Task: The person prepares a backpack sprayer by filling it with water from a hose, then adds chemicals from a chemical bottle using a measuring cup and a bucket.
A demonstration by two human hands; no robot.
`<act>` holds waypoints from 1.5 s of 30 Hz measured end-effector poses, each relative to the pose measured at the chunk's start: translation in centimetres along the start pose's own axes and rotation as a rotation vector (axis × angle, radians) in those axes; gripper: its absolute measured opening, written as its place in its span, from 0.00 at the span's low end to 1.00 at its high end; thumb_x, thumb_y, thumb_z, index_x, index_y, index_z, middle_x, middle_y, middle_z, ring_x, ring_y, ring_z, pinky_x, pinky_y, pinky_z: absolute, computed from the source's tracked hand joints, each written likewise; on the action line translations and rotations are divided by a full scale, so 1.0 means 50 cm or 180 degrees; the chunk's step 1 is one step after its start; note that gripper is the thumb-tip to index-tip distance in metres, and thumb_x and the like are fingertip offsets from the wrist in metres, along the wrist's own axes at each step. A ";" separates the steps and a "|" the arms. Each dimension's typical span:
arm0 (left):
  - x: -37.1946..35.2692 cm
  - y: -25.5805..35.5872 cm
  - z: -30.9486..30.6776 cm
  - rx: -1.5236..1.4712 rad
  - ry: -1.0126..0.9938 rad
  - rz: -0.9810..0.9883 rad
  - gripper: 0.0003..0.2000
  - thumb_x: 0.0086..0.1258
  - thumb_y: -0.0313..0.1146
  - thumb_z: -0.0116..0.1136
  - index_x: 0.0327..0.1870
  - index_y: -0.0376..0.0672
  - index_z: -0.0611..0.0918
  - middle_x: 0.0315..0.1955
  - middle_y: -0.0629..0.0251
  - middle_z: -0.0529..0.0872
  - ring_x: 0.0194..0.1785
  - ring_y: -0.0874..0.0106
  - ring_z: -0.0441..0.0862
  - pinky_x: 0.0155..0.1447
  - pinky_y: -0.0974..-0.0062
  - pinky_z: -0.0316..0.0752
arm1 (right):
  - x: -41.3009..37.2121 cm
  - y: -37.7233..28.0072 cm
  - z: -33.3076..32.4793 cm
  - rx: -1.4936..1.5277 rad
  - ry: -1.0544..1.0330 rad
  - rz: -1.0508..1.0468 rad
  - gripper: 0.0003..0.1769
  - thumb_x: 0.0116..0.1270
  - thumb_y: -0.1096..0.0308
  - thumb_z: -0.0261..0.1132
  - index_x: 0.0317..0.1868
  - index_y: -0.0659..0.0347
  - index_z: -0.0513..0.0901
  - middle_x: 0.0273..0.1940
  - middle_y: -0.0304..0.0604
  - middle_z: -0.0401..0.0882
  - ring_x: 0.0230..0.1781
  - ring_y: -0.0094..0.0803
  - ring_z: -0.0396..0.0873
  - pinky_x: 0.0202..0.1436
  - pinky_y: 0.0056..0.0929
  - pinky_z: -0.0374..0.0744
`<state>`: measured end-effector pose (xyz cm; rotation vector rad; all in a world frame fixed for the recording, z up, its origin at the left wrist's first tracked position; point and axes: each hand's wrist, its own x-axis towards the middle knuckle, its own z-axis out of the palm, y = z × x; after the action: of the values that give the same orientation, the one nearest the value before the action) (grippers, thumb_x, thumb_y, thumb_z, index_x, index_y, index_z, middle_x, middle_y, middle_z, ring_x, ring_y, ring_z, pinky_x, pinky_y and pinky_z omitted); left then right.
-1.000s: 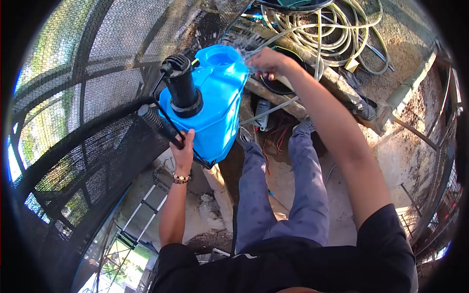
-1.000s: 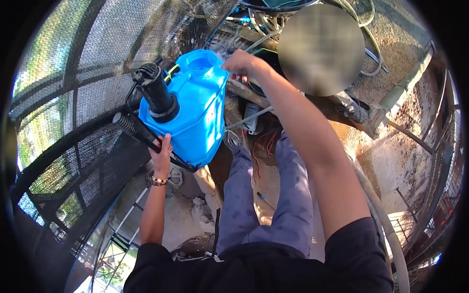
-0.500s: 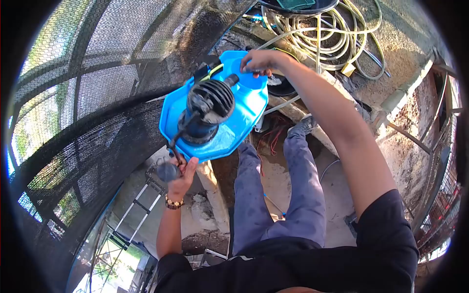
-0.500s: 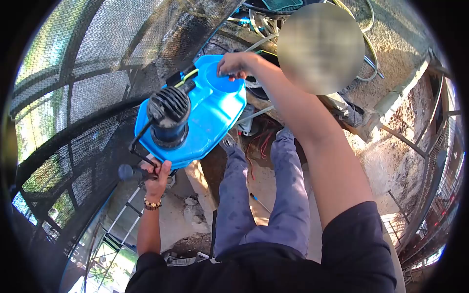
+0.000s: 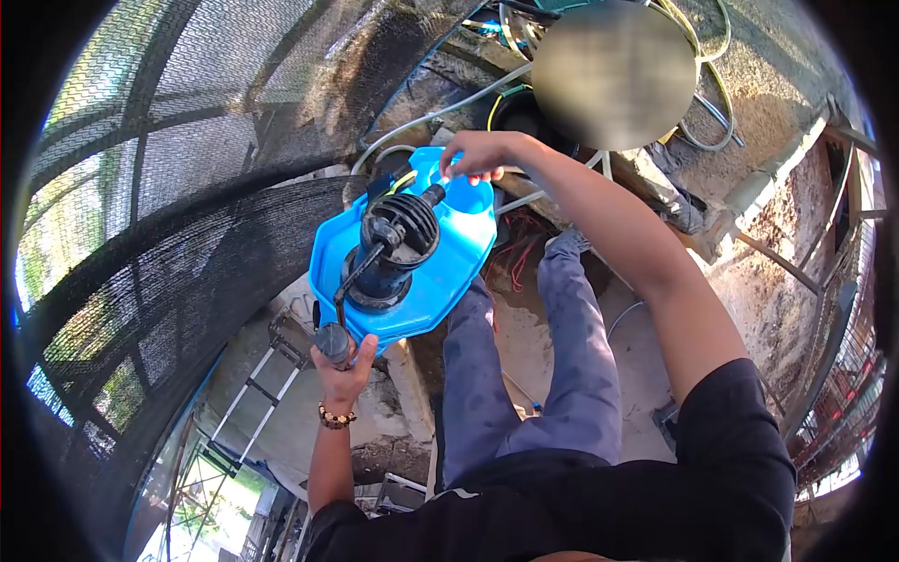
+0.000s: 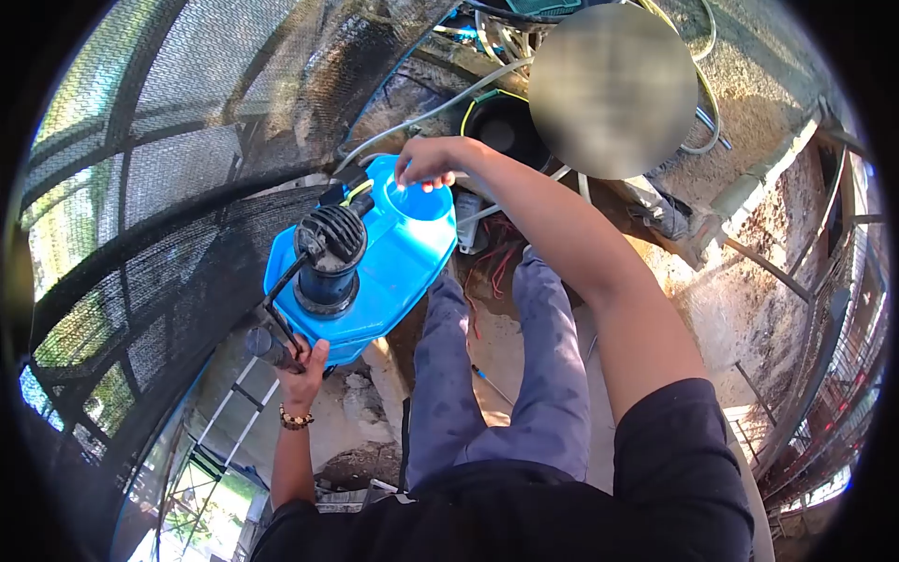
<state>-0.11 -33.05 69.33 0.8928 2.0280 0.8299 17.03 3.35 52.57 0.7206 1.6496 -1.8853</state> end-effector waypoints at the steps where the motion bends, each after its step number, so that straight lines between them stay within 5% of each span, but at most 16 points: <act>1: -0.002 -0.009 0.001 0.0003 -0.0026 -0.0016 0.16 0.65 0.30 0.72 0.29 0.44 0.70 0.21 0.78 0.73 0.21 0.83 0.66 0.26 0.79 0.59 | 0.009 0.013 -0.001 -0.0117 0.0225 -0.0050 0.12 0.64 0.62 0.64 0.46 0.53 0.85 0.24 0.39 0.76 0.19 0.25 0.71 0.17 0.26 0.67; 5: -0.012 0.009 0.008 0.0023 0.0083 0.0315 0.21 0.63 0.30 0.72 0.21 0.44 0.67 0.16 0.75 0.70 0.19 0.82 0.65 0.24 0.78 0.58 | 0.018 0.042 0.025 -0.0283 -0.0448 0.0425 0.14 0.65 0.63 0.63 0.50 0.52 0.85 0.25 0.38 0.75 0.15 0.21 0.67 0.13 0.24 0.61; 8: -0.023 -0.015 -0.008 0.0293 0.0132 0.0776 0.24 0.62 0.30 0.73 0.17 0.45 0.64 0.13 0.73 0.66 0.18 0.81 0.63 0.23 0.78 0.57 | -0.033 0.005 0.010 0.0501 -0.0281 0.0105 0.13 0.66 0.63 0.61 0.50 0.52 0.85 0.25 0.37 0.75 0.15 0.19 0.66 0.13 0.23 0.60; 14: -0.046 -0.008 0.010 0.0339 0.0115 0.0836 0.23 0.59 0.29 0.74 0.17 0.43 0.65 0.13 0.71 0.65 0.17 0.79 0.63 0.23 0.78 0.57 | -0.027 0.044 0.078 0.0000 -0.0449 0.0081 0.15 0.68 0.57 0.63 0.52 0.51 0.84 0.29 0.37 0.81 0.27 0.25 0.79 0.25 0.27 0.77; 18: -0.062 0.020 0.002 0.0299 -0.0189 0.0853 0.21 0.56 0.26 0.75 0.18 0.43 0.67 0.15 0.70 0.65 0.17 0.77 0.63 0.23 0.76 0.57 | -0.054 0.030 0.100 -0.0167 -0.0268 0.0365 0.19 0.71 0.53 0.60 0.53 0.57 0.82 0.31 0.41 0.81 0.27 0.28 0.80 0.27 0.30 0.79; 24: -0.139 0.033 -0.001 0.0212 -0.0247 0.0759 0.21 0.54 0.27 0.75 0.19 0.42 0.67 0.14 0.69 0.65 0.16 0.72 0.63 0.23 0.72 0.55 | -0.018 0.068 0.204 -0.1433 -0.0566 0.0582 0.15 0.61 0.65 0.57 0.40 0.68 0.83 0.34 0.58 0.85 0.33 0.51 0.84 0.33 0.47 0.81; 26: -0.162 0.038 0.001 0.0100 -0.0263 0.0822 0.21 0.54 0.28 0.74 0.19 0.42 0.67 0.14 0.68 0.66 0.15 0.70 0.64 0.22 0.72 0.56 | 0.052 0.195 0.246 -0.1978 -0.0693 -0.0666 0.17 0.58 0.66 0.60 0.46 0.62 0.85 0.46 0.56 0.85 0.44 0.54 0.83 0.50 0.46 0.80; 28: -0.172 0.058 -0.001 0.0092 -0.0243 0.0821 0.21 0.55 0.30 0.75 0.18 0.42 0.67 0.13 0.67 0.66 0.15 0.69 0.65 0.22 0.71 0.57 | 0.034 0.200 0.266 -0.2333 -0.0510 -0.1843 0.18 0.58 0.66 0.61 0.48 0.59 0.86 0.49 0.54 0.84 0.50 0.53 0.81 0.56 0.45 0.78; 30: -0.189 0.056 -0.004 0.0117 -0.0248 0.0812 0.21 0.55 0.30 0.75 0.17 0.42 0.67 0.13 0.67 0.67 0.15 0.68 0.66 0.22 0.71 0.57 | -0.008 0.161 0.285 -0.2805 -0.0492 -0.0874 0.24 0.49 0.61 0.68 0.48 0.60 0.85 0.50 0.53 0.84 0.52 0.52 0.81 0.56 0.43 0.79; 32: -0.191 0.070 -0.009 0.0090 -0.0360 0.0640 0.21 0.55 0.30 0.75 0.17 0.42 0.68 0.13 0.66 0.67 0.15 0.68 0.67 0.22 0.72 0.58 | 0.037 0.246 0.325 -0.2480 -0.0339 -0.0810 0.25 0.44 0.59 0.70 0.45 0.60 0.87 0.49 0.53 0.85 0.49 0.51 0.82 0.53 0.43 0.80; 35: -0.200 0.075 -0.013 0.0109 -0.0452 0.0570 0.21 0.54 0.31 0.75 0.17 0.42 0.68 0.13 0.66 0.68 0.15 0.68 0.68 0.22 0.72 0.58 | 0.070 0.265 0.356 -0.3102 -0.1117 -0.0169 0.17 0.43 0.65 0.70 0.38 0.55 0.89 0.42 0.49 0.87 0.41 0.48 0.84 0.46 0.44 0.83; 38: -0.215 0.073 -0.020 0.0229 -0.0506 0.0620 0.21 0.54 0.31 0.76 0.17 0.43 0.68 0.12 0.66 0.68 0.15 0.68 0.68 0.21 0.72 0.59 | 0.108 0.331 0.419 -0.3502 -0.1383 -0.0729 0.15 0.47 0.64 0.69 0.38 0.56 0.89 0.43 0.46 0.87 0.39 0.45 0.83 0.46 0.42 0.83; 41: -0.244 0.064 -0.019 0.0328 -0.0395 0.0736 0.22 0.53 0.31 0.76 0.16 0.44 0.67 0.12 0.66 0.67 0.14 0.67 0.68 0.20 0.71 0.58 | 0.054 0.217 0.415 -0.3606 -0.1753 -0.1015 0.21 0.49 0.58 0.69 0.44 0.56 0.89 0.52 0.47 0.86 0.51 0.47 0.83 0.56 0.42 0.80; 44: -0.256 0.085 -0.022 0.0339 -0.0445 0.0651 0.22 0.53 0.31 0.75 0.16 0.45 0.66 0.12 0.66 0.67 0.14 0.67 0.67 0.20 0.71 0.58 | 0.015 0.128 0.413 -0.2734 -0.1333 -0.1393 0.20 0.52 0.59 0.67 0.46 0.56 0.89 0.53 0.47 0.86 0.52 0.48 0.82 0.57 0.42 0.80; 45: -0.267 0.077 -0.026 0.0383 -0.0505 0.0592 0.22 0.52 0.31 0.76 0.16 0.44 0.66 0.12 0.66 0.66 0.14 0.66 0.67 0.20 0.70 0.59 | 0.118 0.273 0.483 -0.2927 -0.1129 -0.1850 0.15 0.54 0.62 0.69 0.43 0.54 0.89 0.49 0.46 0.87 0.45 0.47 0.84 0.49 0.41 0.81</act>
<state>6.28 -41.97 77.95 1.1916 1.8926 0.7168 21.10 -22.43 41.50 -0.4788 2.3039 -1.1941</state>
